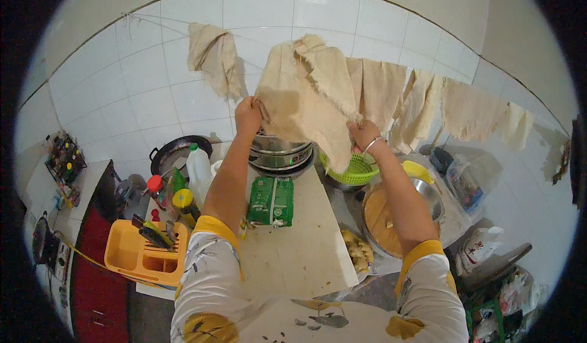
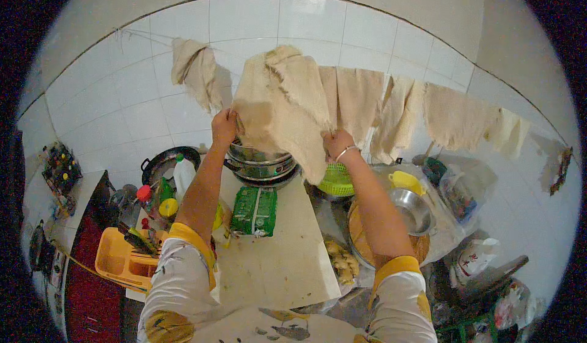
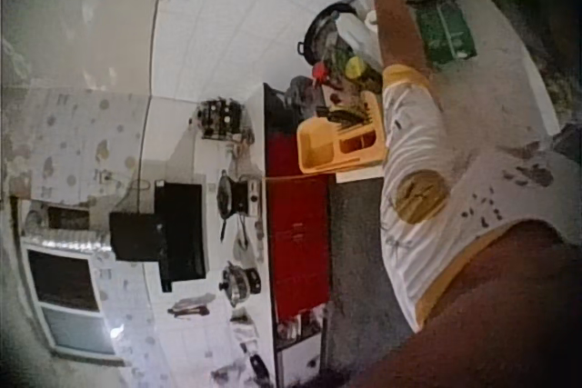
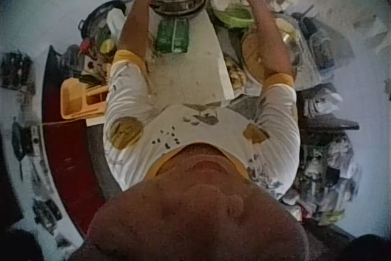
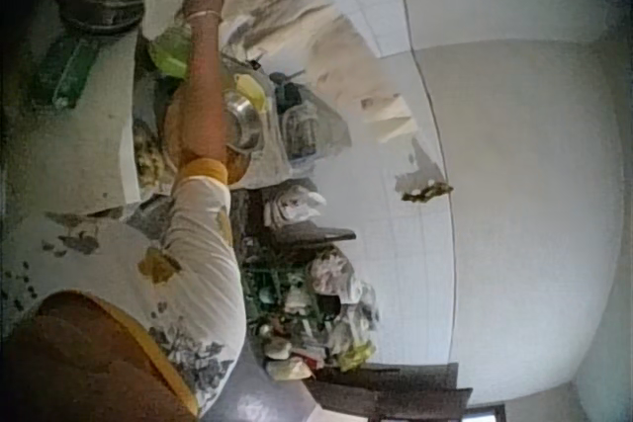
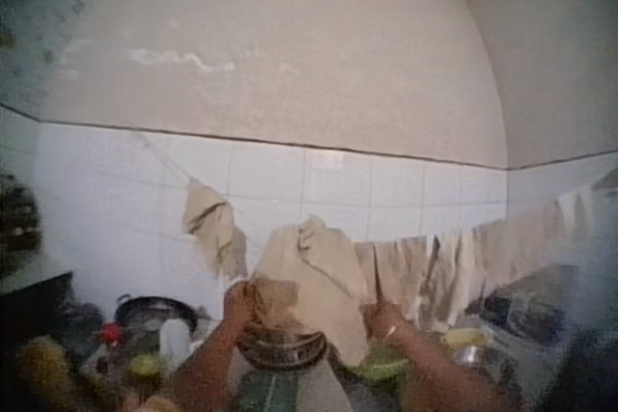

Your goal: The person scrubs a knife with a steel wool pad in a kitchen sink, rinses it, and places it in a drying rack. They then retrieve several beige cloths from a wall line, place them in a metal bowl in the sink, and wash them by hand under running water.

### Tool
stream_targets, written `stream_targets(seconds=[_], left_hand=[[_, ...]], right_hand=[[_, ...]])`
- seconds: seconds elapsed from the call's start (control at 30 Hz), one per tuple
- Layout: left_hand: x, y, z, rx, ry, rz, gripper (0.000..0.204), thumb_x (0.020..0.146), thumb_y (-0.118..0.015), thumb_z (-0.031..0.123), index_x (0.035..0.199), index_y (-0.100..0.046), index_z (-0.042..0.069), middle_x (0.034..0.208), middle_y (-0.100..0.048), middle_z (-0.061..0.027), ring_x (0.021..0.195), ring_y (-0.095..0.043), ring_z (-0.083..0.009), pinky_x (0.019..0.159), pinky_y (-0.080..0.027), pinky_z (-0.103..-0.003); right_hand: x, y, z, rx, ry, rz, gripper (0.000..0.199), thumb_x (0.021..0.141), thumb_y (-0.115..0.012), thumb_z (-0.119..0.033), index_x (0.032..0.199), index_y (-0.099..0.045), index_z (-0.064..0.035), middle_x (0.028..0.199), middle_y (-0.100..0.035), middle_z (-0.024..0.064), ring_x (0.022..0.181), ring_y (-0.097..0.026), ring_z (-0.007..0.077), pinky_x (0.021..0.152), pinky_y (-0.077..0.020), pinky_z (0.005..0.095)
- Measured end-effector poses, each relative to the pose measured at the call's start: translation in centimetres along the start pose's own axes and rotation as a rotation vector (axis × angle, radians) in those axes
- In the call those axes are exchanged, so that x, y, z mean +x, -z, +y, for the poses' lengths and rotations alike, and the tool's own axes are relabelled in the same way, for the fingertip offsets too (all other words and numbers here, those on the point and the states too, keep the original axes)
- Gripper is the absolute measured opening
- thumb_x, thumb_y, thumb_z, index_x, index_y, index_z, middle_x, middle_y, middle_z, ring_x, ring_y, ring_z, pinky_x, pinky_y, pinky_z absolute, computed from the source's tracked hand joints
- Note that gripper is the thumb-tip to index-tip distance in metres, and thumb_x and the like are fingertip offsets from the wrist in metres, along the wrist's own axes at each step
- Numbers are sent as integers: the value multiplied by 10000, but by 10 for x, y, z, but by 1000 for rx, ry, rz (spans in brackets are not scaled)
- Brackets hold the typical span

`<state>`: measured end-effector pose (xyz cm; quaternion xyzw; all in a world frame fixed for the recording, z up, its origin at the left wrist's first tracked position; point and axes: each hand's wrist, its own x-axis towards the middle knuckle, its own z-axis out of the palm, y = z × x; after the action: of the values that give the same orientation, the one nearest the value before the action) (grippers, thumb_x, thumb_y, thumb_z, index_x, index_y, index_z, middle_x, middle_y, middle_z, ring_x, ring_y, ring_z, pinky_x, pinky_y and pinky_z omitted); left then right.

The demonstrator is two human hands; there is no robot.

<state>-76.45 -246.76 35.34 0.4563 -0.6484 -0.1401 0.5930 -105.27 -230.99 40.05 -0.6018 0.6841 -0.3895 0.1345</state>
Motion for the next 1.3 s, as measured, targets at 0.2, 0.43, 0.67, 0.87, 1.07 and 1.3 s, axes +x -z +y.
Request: stream_targets(seconds=[0.2, 0.43, 0.67, 0.87, 1.07, 1.3], left_hand=[[-29, -26, 19, -897, 370, -97, 190, 898, -448, 151, 954, -571, 17, 793, -605, -70, 710, -580, -152, 583, -446, -316], [-84, -38, 32, -1196, 538, -127, 363, 894, -432, 343, 1084, -538, 52, 1044, -588, -76, 953, -572, -202, 810, -476, -366], [-119, -45, 57, -422, -98, -96, 311, 895, -497, 280, 1057, -535, 16, 880, -595, -59, 801, -583, -169, 723, -468, -308], [-144, -21, 65, -455, 217, -323, 326, 913, -468, 302, 1004, -535, -4, 752, -553, -39, 715, -533, -159, 660, -444, -314], [-134, -12, -27, -531, 80, -117, 355, 949, -380, 328, 1016, -520, 9, 865, -590, -70, 782, -566, -201, 695, -450, -370], [-136, 75, 164, -1465, 561, -324, 416, 908, -472, 313, 1221, -489, 39, 1114, -588, -110, 969, -585, -225, 877, -455, -333]], right_hand=[[-18, -7, 84, 290, 76, 71, 447, 860, -553, -357, 651, -551, 38, 524, -544, 110, 481, -560, 210, 493, -454, 346], [-31, -5, 107, 210, 120, -30, 258, 828, -612, -259, 933, -641, -25, 684, -633, 65, 610, -571, 125, 579, -456, 287], [-24, -10, 116, -109, 379, -121, 262, 811, -643, -266, 949, -634, -43, 665, -588, 19, 585, -527, 109, 551, -441, 268], [-39, -20, 47, 310, 112, -233, 394, 850, -584, -412, 804, -625, -23, 666, -562, 30, 665, -513, 112, 617, -429, 283], [-34, -32, 81, 383, 64, -396, 387, 879, -549, -378, 977, -623, -11, 831, -641, 64, 724, -607, 156, 631, -505, 293], [-3, -6, 106, 943, -182, 30, 315, 864, -579, -304, 1057, -543, -57, 949, -586, 59, 701, -593, 183, 569, -505, 304]])
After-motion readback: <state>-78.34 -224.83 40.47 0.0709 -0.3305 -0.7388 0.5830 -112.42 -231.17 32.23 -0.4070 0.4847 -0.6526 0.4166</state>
